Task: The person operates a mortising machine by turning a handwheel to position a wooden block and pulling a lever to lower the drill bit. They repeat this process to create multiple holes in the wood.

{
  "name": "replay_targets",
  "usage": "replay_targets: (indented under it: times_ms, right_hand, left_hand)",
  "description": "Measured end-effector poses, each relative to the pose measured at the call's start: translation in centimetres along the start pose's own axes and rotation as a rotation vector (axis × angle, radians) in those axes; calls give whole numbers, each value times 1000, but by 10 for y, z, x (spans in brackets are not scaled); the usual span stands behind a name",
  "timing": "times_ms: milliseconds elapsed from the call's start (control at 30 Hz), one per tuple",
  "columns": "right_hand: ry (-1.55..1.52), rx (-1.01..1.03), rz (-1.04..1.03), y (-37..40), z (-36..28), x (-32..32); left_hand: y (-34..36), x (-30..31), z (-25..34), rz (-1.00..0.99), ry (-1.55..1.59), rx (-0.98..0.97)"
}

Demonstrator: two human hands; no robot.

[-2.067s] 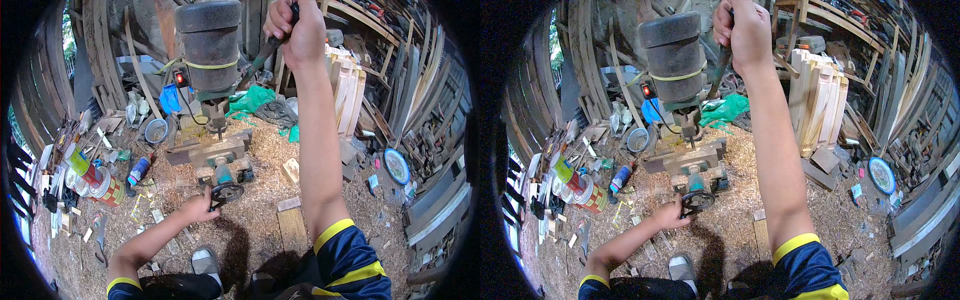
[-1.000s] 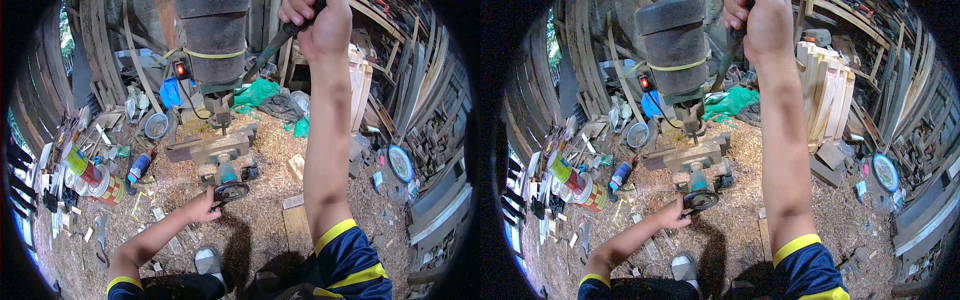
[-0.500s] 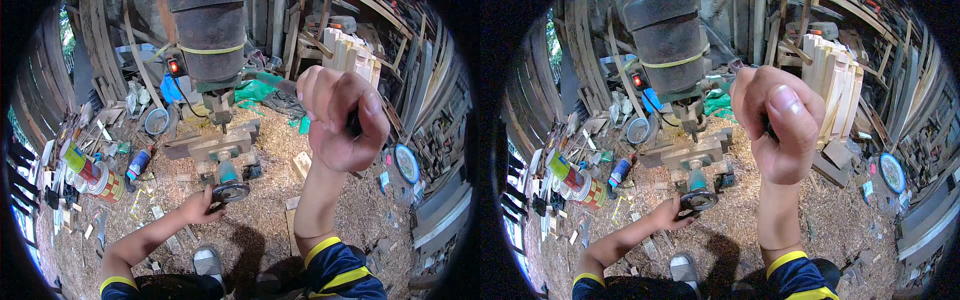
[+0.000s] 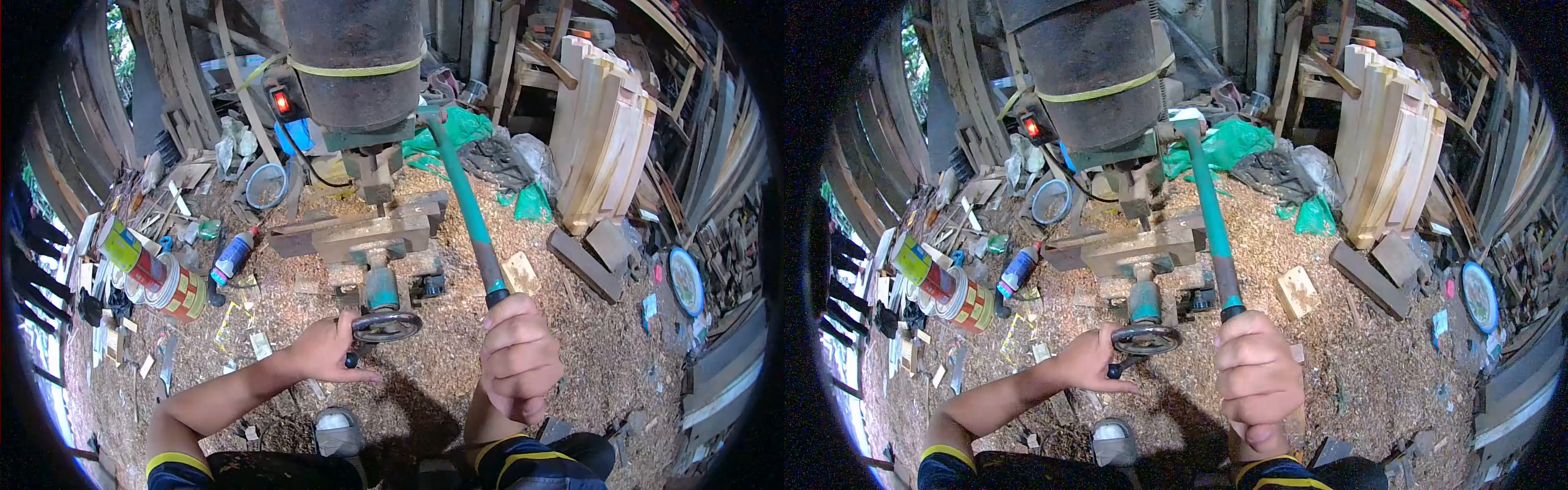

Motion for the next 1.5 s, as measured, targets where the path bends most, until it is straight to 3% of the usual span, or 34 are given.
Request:
replay_targets:
  times_ms: [67, 200, 433, 700, 933, 1000, 1067, 1167, 1233, 1333, 1400, 1500]
  right_hand:
    - [13, -8, 31, 4, -1, 1]
    - [37, -8, 26, -4, -7, -5]
    - [-42, -14, 194, -14, -10, -17]
    - [-80, -20, 135, -64, -20, -15]
    - [-155, -101, 46, -139, -22, -11]
    - [-211, -96, 8, -163, -17, -10]
    - [-273, -215, 8, -190, -16, -11]
    - [-244, -219, -24, -229, -12, -12]
    - [-261, -222, -24, -237, -8, -12]
    - [-277, -217, -28, -237, -7, -12]
    - [-134, -251, -18, -235, -13, -13]
    - [-248, -197, -33, -236, -9, -12]
  left_hand:
    - [0, 2, 5, -63, 72, 85]
    - [1, -1, 3, -55, 72, 50]
    - [2, -3, 1, -36, 26, 107]
    - [1, 9, 22, -158, 42, 278]
    - [2, 21, 34, -82, -10, 212]
    - [1, 36, 46, -156, -128, 291]
    - [10, 26, 31, -112, -121, 235]
    - [18, 5, 9, -129, -215, 186]
    - [20, 3, 7, -241, -172, 237]
    - [19, 2, 5, -271, -236, 211]
    - [21, -1, -3, -267, -232, 184]
    - [16, 11, 2, -328, -239, 186]
Point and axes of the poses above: each hand's wrist, its own y-axis away from the middle knuckle, its own x-axis out of the back of the hand, z = x × y, the point moved 1 cm from there along -y, towards the middle knuckle, and after that the axes turned 8 degrees about -x, right-handed, at the moved point
